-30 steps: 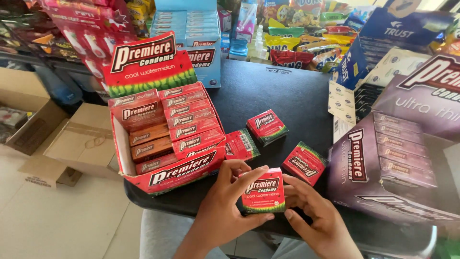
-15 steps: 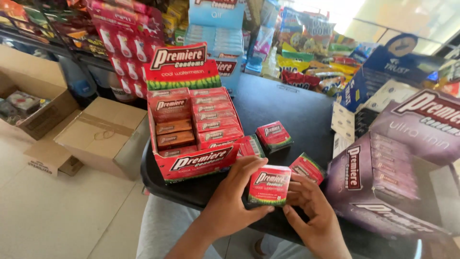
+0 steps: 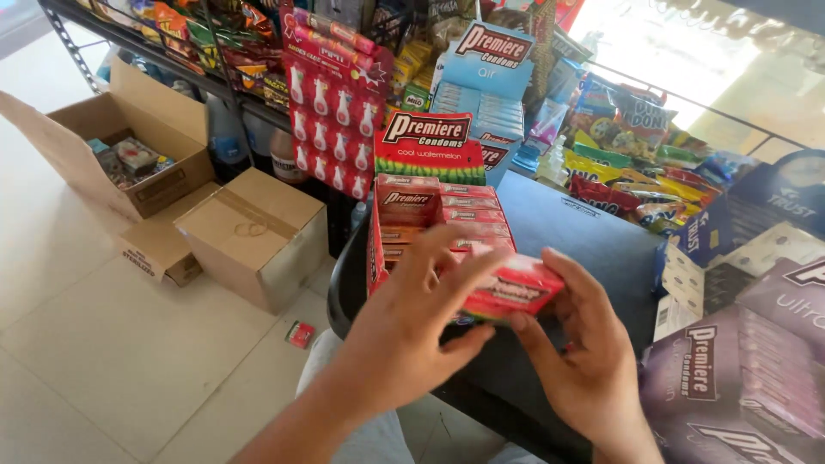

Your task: The person organizes various boxes of condoms on a black table. They pick up individual packages, rotate them to display different sides, and place them into larger display boxes. The person handles multiple brands and types, including red, blue, and purple packaging.

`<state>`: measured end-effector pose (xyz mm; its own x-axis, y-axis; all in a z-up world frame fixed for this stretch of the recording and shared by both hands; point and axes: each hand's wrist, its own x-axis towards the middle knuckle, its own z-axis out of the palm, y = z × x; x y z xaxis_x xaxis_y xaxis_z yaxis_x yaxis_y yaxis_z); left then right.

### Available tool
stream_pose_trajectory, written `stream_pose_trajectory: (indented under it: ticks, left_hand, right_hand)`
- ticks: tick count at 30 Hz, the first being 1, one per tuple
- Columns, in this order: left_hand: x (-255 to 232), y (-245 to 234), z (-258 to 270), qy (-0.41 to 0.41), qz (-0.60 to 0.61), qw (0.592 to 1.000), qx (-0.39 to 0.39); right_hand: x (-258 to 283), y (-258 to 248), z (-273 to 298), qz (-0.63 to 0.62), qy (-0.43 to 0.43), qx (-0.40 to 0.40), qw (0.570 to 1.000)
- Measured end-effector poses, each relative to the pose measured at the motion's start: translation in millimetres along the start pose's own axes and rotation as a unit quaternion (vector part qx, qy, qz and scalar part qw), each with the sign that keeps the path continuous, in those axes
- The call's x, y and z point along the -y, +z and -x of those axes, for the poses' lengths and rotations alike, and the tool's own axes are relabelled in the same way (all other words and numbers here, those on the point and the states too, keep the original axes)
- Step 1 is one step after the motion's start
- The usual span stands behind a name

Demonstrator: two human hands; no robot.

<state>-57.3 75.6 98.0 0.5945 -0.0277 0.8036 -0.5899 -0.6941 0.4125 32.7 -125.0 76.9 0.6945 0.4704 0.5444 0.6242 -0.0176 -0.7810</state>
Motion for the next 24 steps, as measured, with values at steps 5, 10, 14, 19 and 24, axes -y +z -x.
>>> stream_pose_trajectory:
  ticks: [5,10,14,19,24]
  left_hand:
    - [45.4,-32.8,-26.0,-0.043,0.076,0.996,-0.008]
    - [76.5,-46.5,-41.2,-0.022,0.048,0.997,-0.053]
    - [88.9,-47.0,-37.5,-0.116,0.033,0.992,-0.039]
    - [96.4,-44.3,-30.9,-0.106,0.037,0.991,-0.067]
    - [95.2,-44.7,-31.5,-0.114,-0.017,0.992,-0.052]
  right_hand:
    - [22.8,29.0,-70.7,0.102,-0.071,0.011,0.992]
    - [31.6,57.0,-113.6,0.142,-0.025,0.027,0.989]
    - [18.1,64.8,-119.6,0.153,-0.059,0.076,0.983]
    - [6.4,65.7,-119.9,0.163,-0.035,0.076,0.983]
    - [6.3,60.4,-118.1,0.133,-0.046,0.104,0.985]
